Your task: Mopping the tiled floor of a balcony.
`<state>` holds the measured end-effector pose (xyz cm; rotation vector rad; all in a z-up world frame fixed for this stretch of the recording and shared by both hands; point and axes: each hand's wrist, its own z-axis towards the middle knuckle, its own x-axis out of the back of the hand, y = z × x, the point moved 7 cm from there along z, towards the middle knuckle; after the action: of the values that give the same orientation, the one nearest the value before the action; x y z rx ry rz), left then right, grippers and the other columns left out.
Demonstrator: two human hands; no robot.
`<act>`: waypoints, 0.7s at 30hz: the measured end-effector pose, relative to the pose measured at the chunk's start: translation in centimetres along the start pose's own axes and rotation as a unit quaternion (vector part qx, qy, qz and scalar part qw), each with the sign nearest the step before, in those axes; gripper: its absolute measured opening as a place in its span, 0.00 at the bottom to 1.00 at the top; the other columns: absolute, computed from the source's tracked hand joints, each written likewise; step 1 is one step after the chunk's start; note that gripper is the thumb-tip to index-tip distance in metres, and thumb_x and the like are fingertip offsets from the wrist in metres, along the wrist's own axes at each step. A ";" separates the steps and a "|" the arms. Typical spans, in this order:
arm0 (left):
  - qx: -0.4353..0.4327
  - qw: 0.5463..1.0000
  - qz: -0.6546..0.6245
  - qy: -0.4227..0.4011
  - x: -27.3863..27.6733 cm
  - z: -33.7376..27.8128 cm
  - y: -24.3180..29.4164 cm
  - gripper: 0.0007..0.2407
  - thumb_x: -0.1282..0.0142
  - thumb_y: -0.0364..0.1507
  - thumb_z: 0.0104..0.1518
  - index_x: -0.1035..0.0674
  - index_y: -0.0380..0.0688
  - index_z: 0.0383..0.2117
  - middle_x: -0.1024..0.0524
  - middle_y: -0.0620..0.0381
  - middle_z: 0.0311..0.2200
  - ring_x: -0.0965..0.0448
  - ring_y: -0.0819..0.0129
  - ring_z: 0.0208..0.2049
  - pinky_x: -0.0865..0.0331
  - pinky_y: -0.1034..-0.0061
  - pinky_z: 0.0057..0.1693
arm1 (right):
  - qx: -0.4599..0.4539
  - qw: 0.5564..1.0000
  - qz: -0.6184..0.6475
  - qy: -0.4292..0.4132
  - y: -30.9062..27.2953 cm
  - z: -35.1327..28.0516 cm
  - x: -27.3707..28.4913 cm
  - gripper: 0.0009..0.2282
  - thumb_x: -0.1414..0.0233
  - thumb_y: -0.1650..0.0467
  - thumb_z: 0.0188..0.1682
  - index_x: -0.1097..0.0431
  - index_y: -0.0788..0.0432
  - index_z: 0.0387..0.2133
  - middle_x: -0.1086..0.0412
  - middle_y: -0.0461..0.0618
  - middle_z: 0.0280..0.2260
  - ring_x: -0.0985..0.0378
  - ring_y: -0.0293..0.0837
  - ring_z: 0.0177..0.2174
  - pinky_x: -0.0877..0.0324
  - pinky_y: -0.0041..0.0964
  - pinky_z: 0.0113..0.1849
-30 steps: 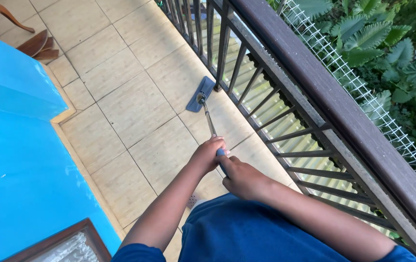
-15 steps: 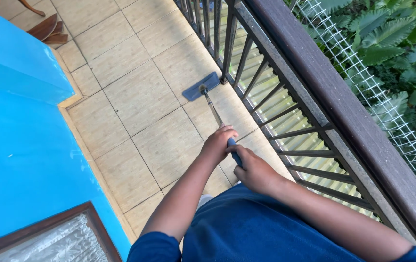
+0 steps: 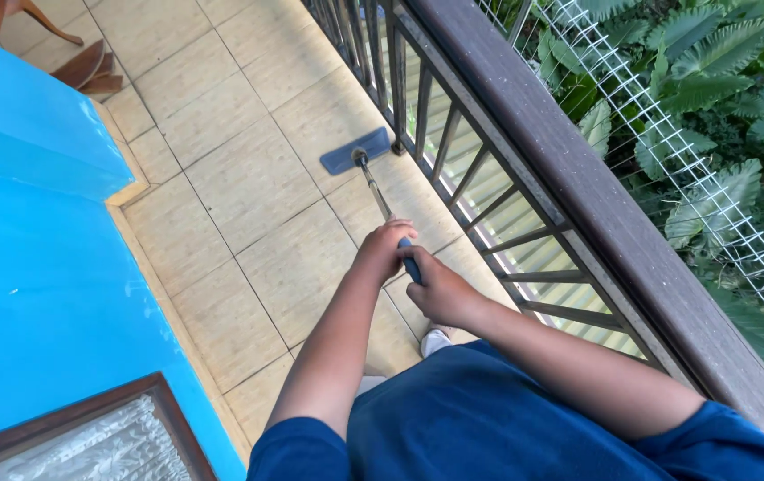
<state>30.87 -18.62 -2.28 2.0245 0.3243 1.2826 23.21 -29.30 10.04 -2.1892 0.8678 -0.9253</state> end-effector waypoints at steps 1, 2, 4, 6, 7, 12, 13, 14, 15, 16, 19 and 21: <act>-0.004 1.000 0.002 0.001 0.8 -0.5 0.6 0.19 0.41 0.15 0.46 0.18 0.52 0.43 0.24 0.59 0.58 0.38 0.43 0.67 0.29 0.50 0.64 | 0.002 1.000 0.000 0.004 0.2 0.1 -0.1 0.26 0.52 0.69 0.45 0.41 0.46 0.61 0.30 0.62 0.49 0.19 0.59 0.41 0.23 0.53 0.44; 0.002 1.000 -0.006 0.000 0.7 -1.4 1.5 0.19 0.43 0.15 0.47 0.17 0.53 0.43 0.23 0.60 0.57 0.37 0.44 0.67 0.28 0.51 0.63 | 0.005 1.000 0.009 -0.006 0.8 -0.5 -0.5 0.26 0.53 0.70 0.45 0.42 0.49 0.61 0.30 0.64 0.47 0.18 0.59 0.35 0.22 0.48 0.36; 0.009 1.000 -0.015 0.001 0.7 -3.4 2.4 0.19 0.45 0.15 0.47 0.17 0.53 0.43 0.23 0.61 0.57 0.37 0.45 0.67 0.28 0.52 0.62 | 0.010 1.000 0.018 -0.017 0.1 -2.7 -1.1 0.27 0.54 0.71 0.45 0.42 0.52 0.62 0.30 0.66 0.45 0.17 0.58 0.28 0.21 0.44 0.28; -0.003 1.000 -0.022 0.008 0.6 -5.7 3.1 0.19 0.45 0.14 0.47 0.17 0.53 0.41 0.22 0.63 0.55 0.35 0.46 0.65 0.26 0.53 0.60 | -0.003 0.999 0.051 -0.019 -2.4 -6.1 -1.5 0.27 0.54 0.71 0.45 0.41 0.55 0.62 0.31 0.66 0.44 0.18 0.56 0.25 0.21 0.40 0.24; -0.003 1.000 -0.021 0.006 0.7 -6.7 2.9 0.19 0.45 0.14 0.47 0.17 0.53 0.41 0.22 0.63 0.55 0.35 0.46 0.65 0.26 0.53 0.60 | -0.004 0.998 0.053 -0.018 -2.2 -6.6 -2.4 0.27 0.54 0.71 0.45 0.41 0.55 0.62 0.31 0.66 0.44 0.18 0.56 0.25 0.21 0.40 0.24; 0.000 0.999 0.008 -0.037 -0.4 -12.3 4.4 0.17 0.48 0.14 0.47 0.17 0.51 0.40 0.21 0.65 0.54 0.30 0.53 0.64 0.28 0.55 0.64 | -0.025 0.999 0.005 -0.047 -2.7 -12.0 -6.2 0.29 0.55 0.67 0.48 0.48 0.52 0.67 0.35 0.67 0.57 0.29 0.69 0.55 0.30 0.63 0.52; -0.005 0.999 0.008 -0.036 -1.0 -12.7 4.4 0.17 0.48 0.14 0.47 0.17 0.51 0.40 0.21 0.65 0.54 0.30 0.53 0.64 0.28 0.55 0.64 | -0.025 0.999 0.004 -0.042 -3.4 -13.7 -6.0 0.29 0.55 0.67 0.48 0.48 0.52 0.67 0.35 0.67 0.57 0.29 0.69 0.55 0.30 0.63 0.52; -0.009 0.999 0.000 -0.041 -1.8 -13.5 4.2 0.19 0.49 0.14 0.46 0.17 0.51 0.42 0.21 0.64 0.56 0.33 0.49 0.65 0.28 0.55 0.63 | -0.024 0.999 0.002 -0.037 -4.2 -15.3 -6.2 0.28 0.54 0.68 0.48 0.47 0.51 0.66 0.34 0.66 0.56 0.28 0.68 0.53 0.26 0.60 0.49; -0.013 0.999 -0.008 -0.045 -2.5 -14.2 3.9 0.21 0.49 0.13 0.46 0.17 0.51 0.44 0.22 0.62 0.57 0.36 0.45 0.67 0.28 0.54 0.63 | -0.023 0.999 0.000 -0.032 -4.9 -16.9 -6.3 0.28 0.54 0.69 0.48 0.45 0.51 0.65 0.33 0.64 0.55 0.26 0.68 0.51 0.23 0.58 0.46; -0.014 0.999 -0.008 -0.044 -3.2 -15.0 4.1 0.21 0.49 0.13 0.46 0.17 0.51 0.44 0.22 0.62 0.57 0.36 0.45 0.67 0.28 0.54 0.63 | -0.022 0.999 0.000 -0.032 -4.3 -17.5 -7.0 0.28 0.54 0.69 0.48 0.45 0.51 0.65 0.33 0.64 0.55 0.26 0.68 0.51 0.23 0.58 0.46; -0.023 0.998 -0.024 -0.046 -5.0 -17.8 5.1 0.22 0.49 0.13 0.45 0.17 0.54 0.45 0.22 0.64 0.57 0.34 0.52 0.67 0.29 0.57 0.65 | -0.029 0.999 0.019 -0.025 -2.6 -19.3 -9.1 0.28 0.57 0.71 0.49 0.48 0.56 0.66 0.36 0.72 0.57 0.31 0.73 0.54 0.27 0.66 0.49; -0.035 0.997 -0.058 -0.047 -5.5 -19.6 6.3 0.24 0.47 0.12 0.45 0.17 0.57 0.46 0.25 0.62 0.59 0.40 0.41 0.68 0.28 0.56 0.63 | -0.029 0.999 -0.020 -0.009 -1.7 -20.4 -9.9 0.26 0.56 0.71 0.50 0.47 0.55 0.66 0.37 0.73 0.57 0.32 0.75 0.54 0.29 0.67 0.50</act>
<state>10.36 -17.74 3.31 1.9701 0.3436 1.1087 2.64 -26.38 19.27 -2.2672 0.8552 -0.9078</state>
